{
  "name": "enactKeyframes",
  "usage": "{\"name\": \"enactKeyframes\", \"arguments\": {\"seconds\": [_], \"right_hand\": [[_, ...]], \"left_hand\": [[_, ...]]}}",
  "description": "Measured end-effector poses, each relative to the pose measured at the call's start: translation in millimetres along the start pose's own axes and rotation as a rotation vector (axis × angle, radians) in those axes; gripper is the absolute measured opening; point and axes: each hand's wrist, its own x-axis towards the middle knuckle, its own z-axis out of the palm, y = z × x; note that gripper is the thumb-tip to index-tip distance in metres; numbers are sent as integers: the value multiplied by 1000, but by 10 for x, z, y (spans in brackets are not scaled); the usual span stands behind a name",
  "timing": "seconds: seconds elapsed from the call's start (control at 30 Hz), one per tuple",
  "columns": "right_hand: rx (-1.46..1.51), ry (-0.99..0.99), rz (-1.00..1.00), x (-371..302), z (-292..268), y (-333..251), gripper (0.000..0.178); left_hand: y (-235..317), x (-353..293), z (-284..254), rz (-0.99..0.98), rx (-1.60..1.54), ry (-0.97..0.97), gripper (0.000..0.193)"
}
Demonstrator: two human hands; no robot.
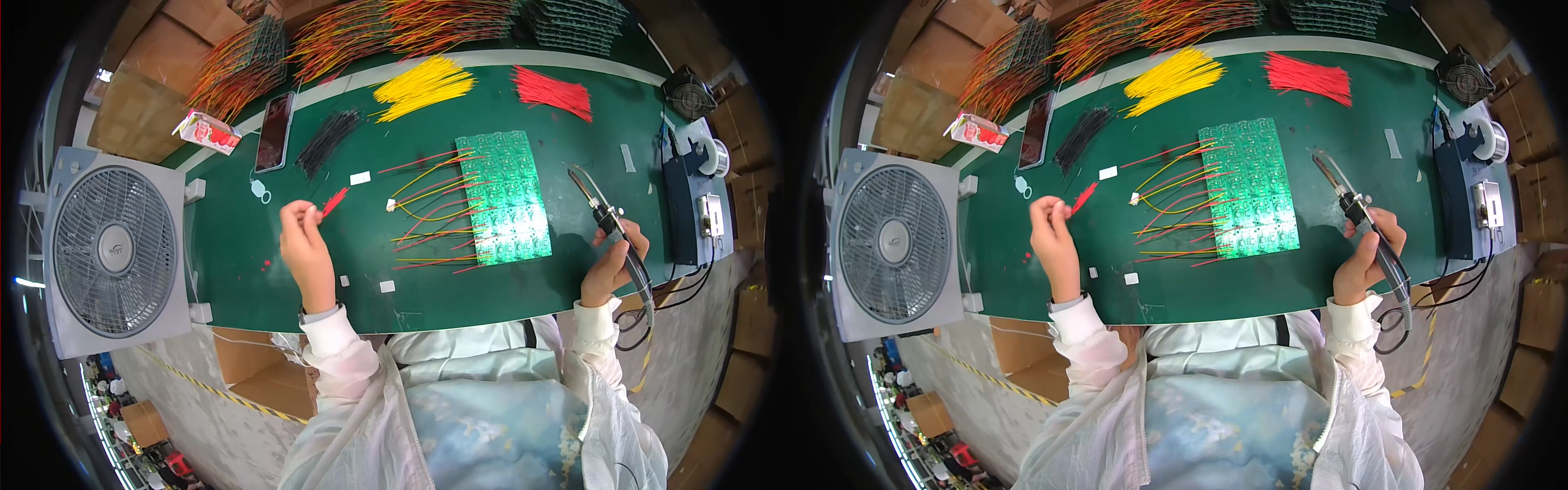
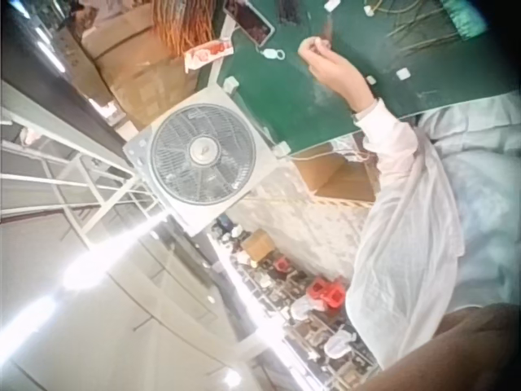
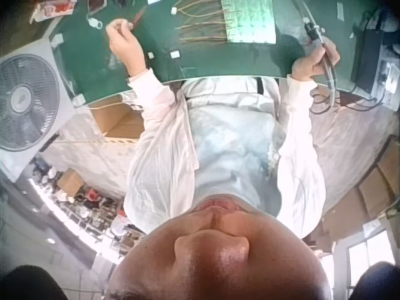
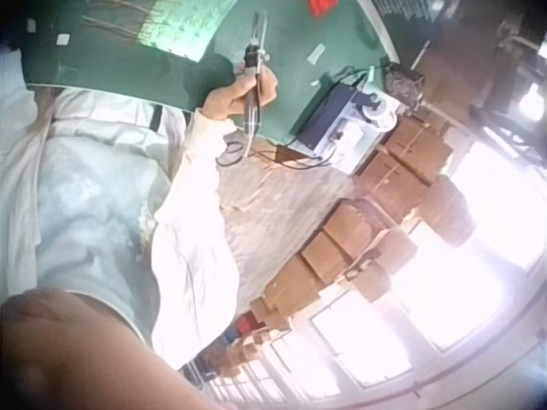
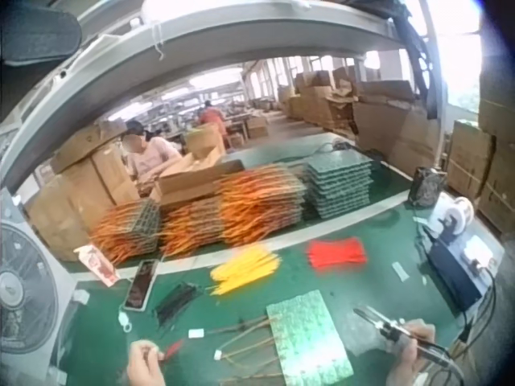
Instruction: The person attaches wires onto a circuit board by soldering them individually using a soldering iron.
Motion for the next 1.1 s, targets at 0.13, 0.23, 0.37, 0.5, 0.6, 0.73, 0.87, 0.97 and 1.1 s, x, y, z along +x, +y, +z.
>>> {"name": "enactKeyframes", "arguments": {"seconds": [0.13,0.23,0.37,0.5,0.6,0.73,0.87,0.97,1.1], "right_hand": [[-3,2,1,15,12,-24,31],[32,10,-3,18,15,-32,30],[101,-4,-1,1,14,-10,27],[96,14,4,-22,-1,-26,26],[104,-2,4,-41,-13,-53,26],[110,-52,10,-98,-63,-97,29],[80,-56,40,-209,-99,-181,34],[68,-56,59,-290,-94,-271,36],[105,-14,144,-381,-115,-390,37]], "left_hand": [[304,-153,-14,-178,-258,-37,17],[621,-386,46,-335,-352,-193,25],[988,-705,225,-155,-494,-528,26],[1186,-904,334,-169,-450,-637,20],[1222,-943,405,-7,-310,-551,11],[1194,-964,529,285,-183,-480,13],[1149,-1014,631,349,-124,-472,15],[1109,-1032,669,374,-90,-463,14],[1065,-1033,704,352,-78,-475,16]]}}
